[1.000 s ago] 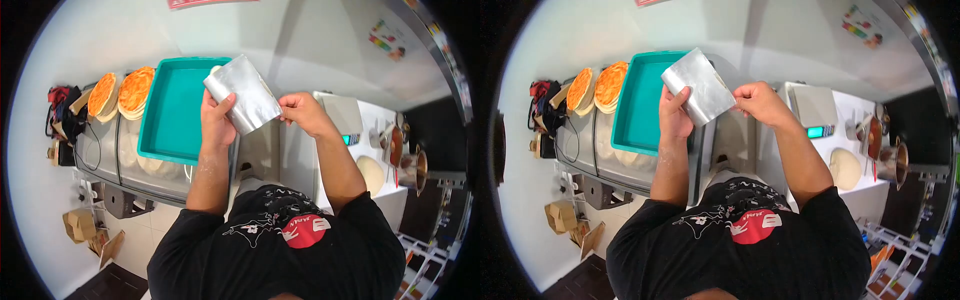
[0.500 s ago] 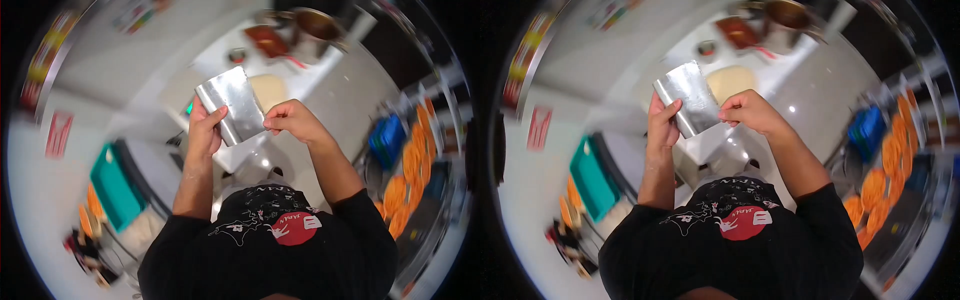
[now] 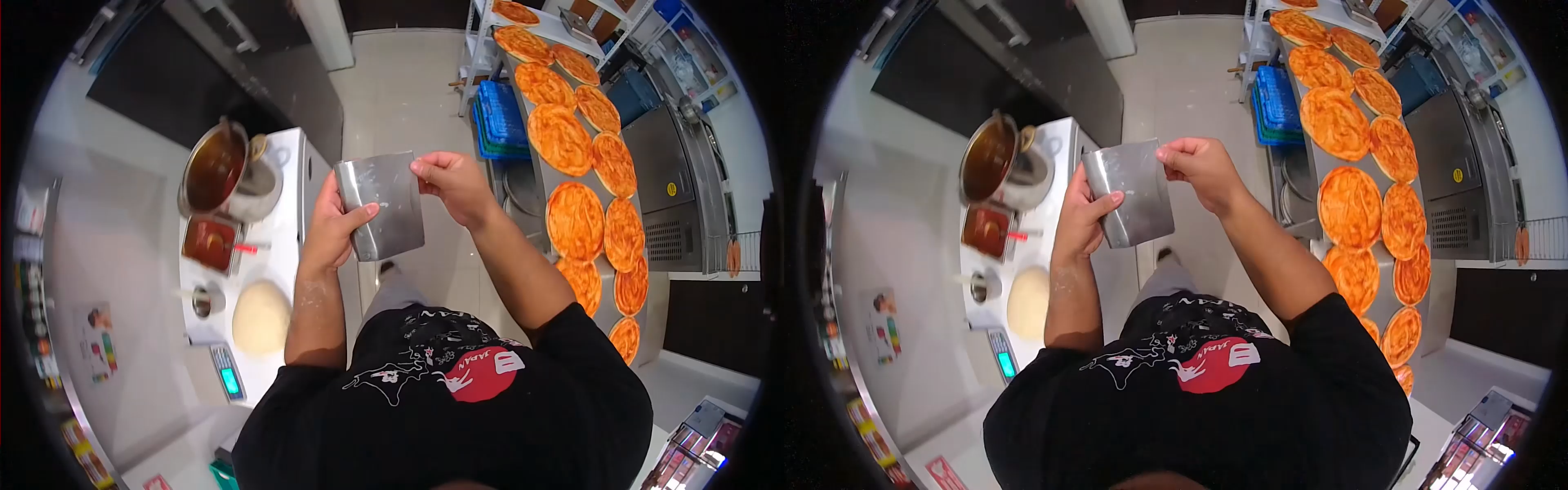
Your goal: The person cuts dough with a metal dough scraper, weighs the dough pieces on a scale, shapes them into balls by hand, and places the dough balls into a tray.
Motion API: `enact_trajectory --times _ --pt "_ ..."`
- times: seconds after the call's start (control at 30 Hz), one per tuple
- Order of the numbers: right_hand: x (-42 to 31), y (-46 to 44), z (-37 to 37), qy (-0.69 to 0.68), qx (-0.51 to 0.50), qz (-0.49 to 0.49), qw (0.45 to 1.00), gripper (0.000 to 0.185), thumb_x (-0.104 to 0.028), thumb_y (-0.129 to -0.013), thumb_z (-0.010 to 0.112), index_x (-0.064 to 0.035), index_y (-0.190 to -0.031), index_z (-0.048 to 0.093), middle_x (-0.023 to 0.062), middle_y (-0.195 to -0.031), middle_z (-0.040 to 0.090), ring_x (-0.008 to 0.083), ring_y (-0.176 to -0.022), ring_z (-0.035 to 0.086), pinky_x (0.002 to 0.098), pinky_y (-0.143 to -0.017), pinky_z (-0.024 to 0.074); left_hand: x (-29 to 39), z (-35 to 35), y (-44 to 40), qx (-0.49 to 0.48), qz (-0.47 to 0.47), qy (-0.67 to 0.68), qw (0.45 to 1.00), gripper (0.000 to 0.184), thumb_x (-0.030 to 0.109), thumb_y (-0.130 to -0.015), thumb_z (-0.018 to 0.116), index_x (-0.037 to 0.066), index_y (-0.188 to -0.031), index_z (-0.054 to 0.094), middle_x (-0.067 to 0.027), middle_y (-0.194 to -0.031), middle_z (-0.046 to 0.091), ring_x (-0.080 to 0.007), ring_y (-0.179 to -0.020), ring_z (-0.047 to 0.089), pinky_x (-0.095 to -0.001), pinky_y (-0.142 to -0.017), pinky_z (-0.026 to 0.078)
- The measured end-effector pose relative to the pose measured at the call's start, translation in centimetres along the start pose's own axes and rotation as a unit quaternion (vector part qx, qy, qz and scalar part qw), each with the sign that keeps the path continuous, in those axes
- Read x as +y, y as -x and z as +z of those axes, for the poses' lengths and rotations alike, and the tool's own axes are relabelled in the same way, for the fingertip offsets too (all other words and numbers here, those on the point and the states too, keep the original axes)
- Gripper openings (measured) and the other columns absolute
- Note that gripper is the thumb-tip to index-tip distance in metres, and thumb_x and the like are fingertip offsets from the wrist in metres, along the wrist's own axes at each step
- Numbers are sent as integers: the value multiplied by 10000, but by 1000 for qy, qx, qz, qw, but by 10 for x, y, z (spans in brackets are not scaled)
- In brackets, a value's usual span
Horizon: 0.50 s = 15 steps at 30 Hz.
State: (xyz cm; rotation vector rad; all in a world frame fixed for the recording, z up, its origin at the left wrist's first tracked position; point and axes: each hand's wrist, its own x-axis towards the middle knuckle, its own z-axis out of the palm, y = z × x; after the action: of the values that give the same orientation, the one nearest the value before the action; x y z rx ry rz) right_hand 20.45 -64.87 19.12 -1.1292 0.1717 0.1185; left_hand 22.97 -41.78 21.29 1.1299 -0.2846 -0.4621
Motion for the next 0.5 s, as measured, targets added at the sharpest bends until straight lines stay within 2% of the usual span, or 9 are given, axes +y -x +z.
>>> enact_trajectory --times 0.13,0.23,0.37,0.5 --pt "-49 -113 -42 -4 49 -90 995 129 -132 -941 747 -12 -987 754 40 -890 728 113 -822 658 263 -776 532 -8 -13 -121 -7 -28 50 998 617 -39 -859 720 19 -1410 451 -105 -1261 627 -207 -1157 629 -360 -1006 508" --pt "-97 -199 -61 157 115 -175 965 157 -127 -944 742 11 -1017 758 50 -917 738 106 -837 661 257 -777 530 -7 -34 -236 20 14 88 996 589 -31 -872 709 15 -1402 455 -108 -1262 627 -214 -1143 633 -370 -1000 520" --pt "-163 -297 -79 198 156 -230 940 172 -121 -942 742 23 -1034 760 56 -923 743 103 -842 666 252 -782 529 26 -45 -400 28 0 118 993 570 -33 -876 699 14 -1391 460 -123 -1272 623 -239 -1152 631 -390 -1012 517" --pt "-209 -396 -123 194 189 -235 934 159 -114 -937 742 15 -1027 766 54 -917 743 105 -834 667 250 -774 527 61 -40 -550 24 17 110 993 552 -44 -883 684 14 -1383 459 -131 -1264 624 -254 -1156 626 -401 -1028 504"
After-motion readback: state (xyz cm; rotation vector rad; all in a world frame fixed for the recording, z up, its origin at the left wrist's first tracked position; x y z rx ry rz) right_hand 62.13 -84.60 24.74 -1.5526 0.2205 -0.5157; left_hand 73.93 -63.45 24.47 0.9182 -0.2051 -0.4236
